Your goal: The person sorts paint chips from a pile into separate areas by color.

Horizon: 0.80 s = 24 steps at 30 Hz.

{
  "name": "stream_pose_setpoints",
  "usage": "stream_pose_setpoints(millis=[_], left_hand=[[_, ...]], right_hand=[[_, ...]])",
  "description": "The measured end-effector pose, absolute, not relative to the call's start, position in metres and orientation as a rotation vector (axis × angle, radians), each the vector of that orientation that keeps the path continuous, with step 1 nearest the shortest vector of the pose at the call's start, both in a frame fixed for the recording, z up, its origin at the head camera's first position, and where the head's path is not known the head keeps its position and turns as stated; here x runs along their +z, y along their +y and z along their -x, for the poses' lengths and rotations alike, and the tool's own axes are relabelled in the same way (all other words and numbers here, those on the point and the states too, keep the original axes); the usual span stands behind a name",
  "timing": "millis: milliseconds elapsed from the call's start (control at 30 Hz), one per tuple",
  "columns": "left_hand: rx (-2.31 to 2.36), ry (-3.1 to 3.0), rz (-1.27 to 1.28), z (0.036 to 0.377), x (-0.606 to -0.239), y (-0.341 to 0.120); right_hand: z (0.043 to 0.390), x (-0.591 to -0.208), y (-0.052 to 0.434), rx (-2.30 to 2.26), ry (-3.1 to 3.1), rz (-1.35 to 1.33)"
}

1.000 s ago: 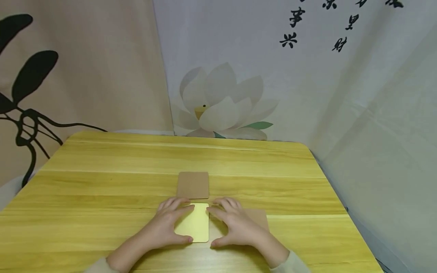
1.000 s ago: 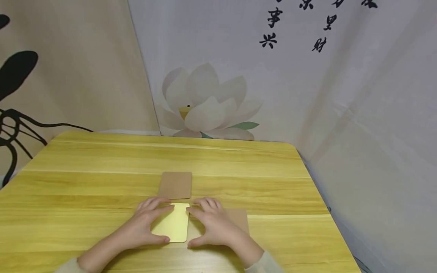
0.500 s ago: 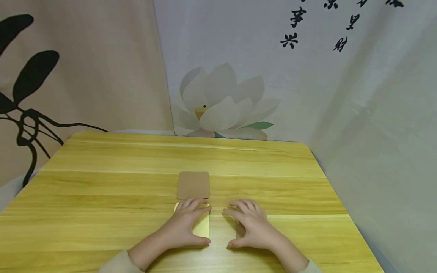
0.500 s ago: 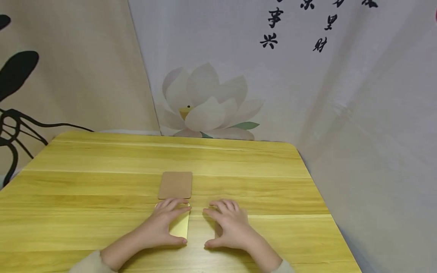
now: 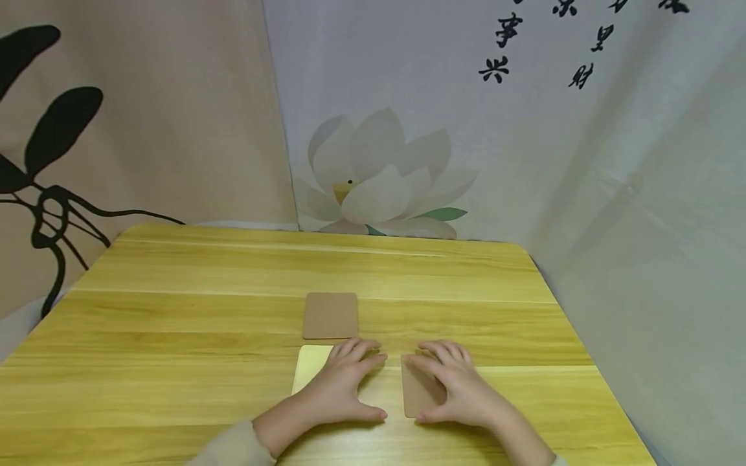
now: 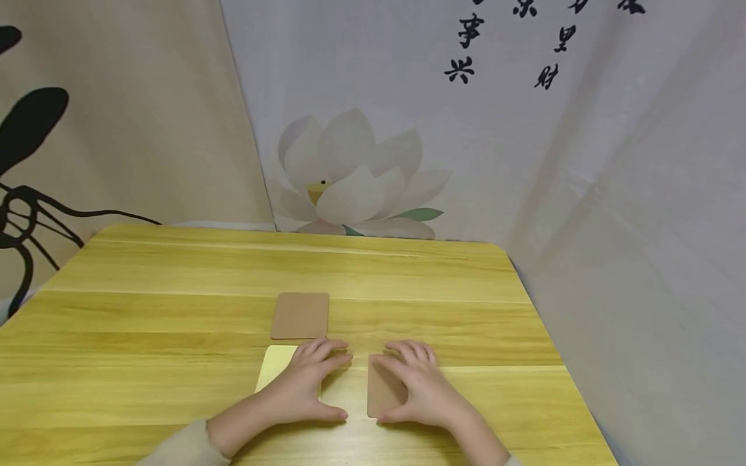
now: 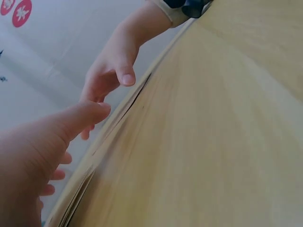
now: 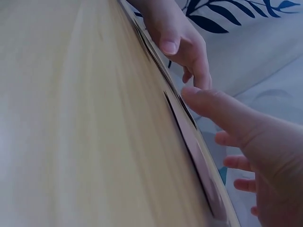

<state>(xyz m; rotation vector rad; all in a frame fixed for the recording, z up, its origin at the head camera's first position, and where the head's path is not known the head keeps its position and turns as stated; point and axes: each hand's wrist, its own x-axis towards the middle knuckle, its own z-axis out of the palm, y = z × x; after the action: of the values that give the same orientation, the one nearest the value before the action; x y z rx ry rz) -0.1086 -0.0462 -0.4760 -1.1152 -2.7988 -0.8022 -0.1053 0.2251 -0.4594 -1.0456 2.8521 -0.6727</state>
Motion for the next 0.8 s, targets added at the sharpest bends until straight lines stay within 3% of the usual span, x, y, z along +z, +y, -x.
stream_pose_setpoints(millis=[800], left_hand=[[-0.596, -2.752, 1.159, 0.106, -0.479, 0.005]], right_hand=[[0.102, -0.465, 0.270, -0.787, 2.795, 0.869]])
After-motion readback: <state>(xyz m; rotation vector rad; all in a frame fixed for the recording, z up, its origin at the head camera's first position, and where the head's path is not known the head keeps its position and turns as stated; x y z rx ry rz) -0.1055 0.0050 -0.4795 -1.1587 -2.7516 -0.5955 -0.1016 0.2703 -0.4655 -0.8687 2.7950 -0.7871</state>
